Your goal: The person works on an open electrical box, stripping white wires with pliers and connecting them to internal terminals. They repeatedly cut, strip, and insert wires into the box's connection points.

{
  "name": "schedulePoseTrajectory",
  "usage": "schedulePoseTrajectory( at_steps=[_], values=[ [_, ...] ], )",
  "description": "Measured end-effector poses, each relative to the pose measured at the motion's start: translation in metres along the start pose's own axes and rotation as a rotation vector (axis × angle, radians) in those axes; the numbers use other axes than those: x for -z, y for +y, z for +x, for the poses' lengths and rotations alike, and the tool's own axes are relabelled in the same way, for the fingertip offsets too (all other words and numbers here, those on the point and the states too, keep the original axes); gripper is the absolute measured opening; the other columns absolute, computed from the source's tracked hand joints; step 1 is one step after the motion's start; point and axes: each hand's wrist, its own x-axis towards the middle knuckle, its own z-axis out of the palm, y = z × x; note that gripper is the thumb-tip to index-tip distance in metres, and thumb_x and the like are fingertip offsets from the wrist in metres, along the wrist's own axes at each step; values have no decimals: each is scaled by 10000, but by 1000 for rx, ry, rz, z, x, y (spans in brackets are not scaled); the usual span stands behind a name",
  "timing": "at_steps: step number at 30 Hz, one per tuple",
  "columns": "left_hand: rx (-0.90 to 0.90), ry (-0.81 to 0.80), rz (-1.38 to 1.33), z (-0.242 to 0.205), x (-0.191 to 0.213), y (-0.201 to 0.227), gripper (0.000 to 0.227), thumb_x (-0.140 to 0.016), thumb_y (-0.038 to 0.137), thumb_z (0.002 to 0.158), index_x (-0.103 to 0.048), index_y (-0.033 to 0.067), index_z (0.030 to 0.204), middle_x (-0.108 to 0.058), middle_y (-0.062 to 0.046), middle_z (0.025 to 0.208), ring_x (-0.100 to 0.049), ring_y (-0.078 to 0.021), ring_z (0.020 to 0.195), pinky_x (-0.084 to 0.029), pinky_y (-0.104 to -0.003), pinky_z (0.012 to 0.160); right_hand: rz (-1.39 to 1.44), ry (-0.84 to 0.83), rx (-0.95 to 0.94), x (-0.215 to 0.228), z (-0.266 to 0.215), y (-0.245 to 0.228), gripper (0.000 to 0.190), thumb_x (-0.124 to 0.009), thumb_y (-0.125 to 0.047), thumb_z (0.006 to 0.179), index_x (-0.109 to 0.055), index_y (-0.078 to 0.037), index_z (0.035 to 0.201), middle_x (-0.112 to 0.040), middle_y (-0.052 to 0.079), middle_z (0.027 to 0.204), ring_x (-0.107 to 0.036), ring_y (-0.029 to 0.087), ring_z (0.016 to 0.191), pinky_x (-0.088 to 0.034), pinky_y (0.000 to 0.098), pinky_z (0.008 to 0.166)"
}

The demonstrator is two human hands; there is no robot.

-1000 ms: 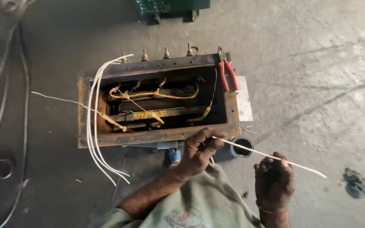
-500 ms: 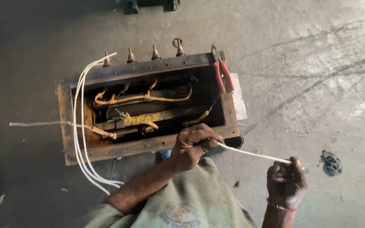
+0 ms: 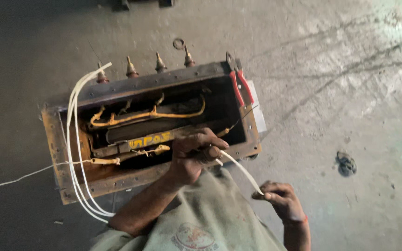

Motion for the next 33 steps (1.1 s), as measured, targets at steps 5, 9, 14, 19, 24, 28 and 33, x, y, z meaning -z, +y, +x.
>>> schedulePoseTrajectory(
  at_steps=[5, 9, 14, 19, 24, 28, 33],
  values=[
    [19, -10, -88, 7, 13, 3, 215, -766, 234, 989, -755, 38, 1075, -709, -47, 912, -650, -77, 789, -527, -233, 690, -291, -148, -28, -36, 5, -15, 171, -821, -92, 895, -754, 65, 888, -686, 109, 859, -631, 249, 866, -527, 387, 818],
    [39, 28, -49, 13, 20, 3, 204, -769, 214, 1000, -759, 28, 1083, -703, -47, 910, -638, -68, 774, -516, -231, 728, -434, -206, -267, -55, 12, -41, 252, -777, -145, 831, -780, 2, 1036, -726, 79, 904, -635, 197, 835, -524, 353, 768],
    [27, -50, -32, 22, 30, 2, 195, -771, 210, 988, -757, 33, 1068, -721, -42, 909, -651, -73, 794, -524, -222, 703, -794, -400, 22, -67, 23, -63, 185, -761, -111, 889, -756, -18, 1048, -736, 85, 940, -699, 207, 882, -559, 370, 777],
    [36, -140, -144, 30, 35, -2, 155, -784, 179, 980, -764, 44, 1054, -727, -58, 920, -681, -89, 799, -561, -238, 685, -771, -323, -58, -71, 32, -64, 115, -721, -74, 899, -731, -12, 995, -749, 92, 969, -719, 227, 890, -595, 370, 770],
    [20, -123, -392, 40, 28, -8, 142, -786, 138, 966, -753, 75, 1089, -706, -51, 882, -671, -91, 788, -564, -265, 726, -899, -195, -97, -68, 37, -61, 122, -705, -63, 884, -732, -21, 995, -751, 87, 913, -731, 224, 810, -592, 335, 712],
    [65, -114, -547, 52, 22, -12, 226, -745, 189, 1040, -729, 95, 1245, -737, -106, 1074, -531, 12, 695, -452, -168, 608, -906, -208, 144, -62, 30, -74, 134, -696, -55, 888, -732, -1, 1005, -782, 116, 989, -760, 254, 911, -589, 345, 811],
    [159, -51, -264, 62, 19, -31, 482, -749, 257, 974, -615, 132, 1419, -630, 26, 1106, -437, 31, 738, -376, -142, 647, -272, 124, 620, -74, 22, -99, 117, -679, -77, 1038, -713, 2, 1117, -744, 185, 1017, -736, 305, 975, -585, 538, 1068]
  ],
)
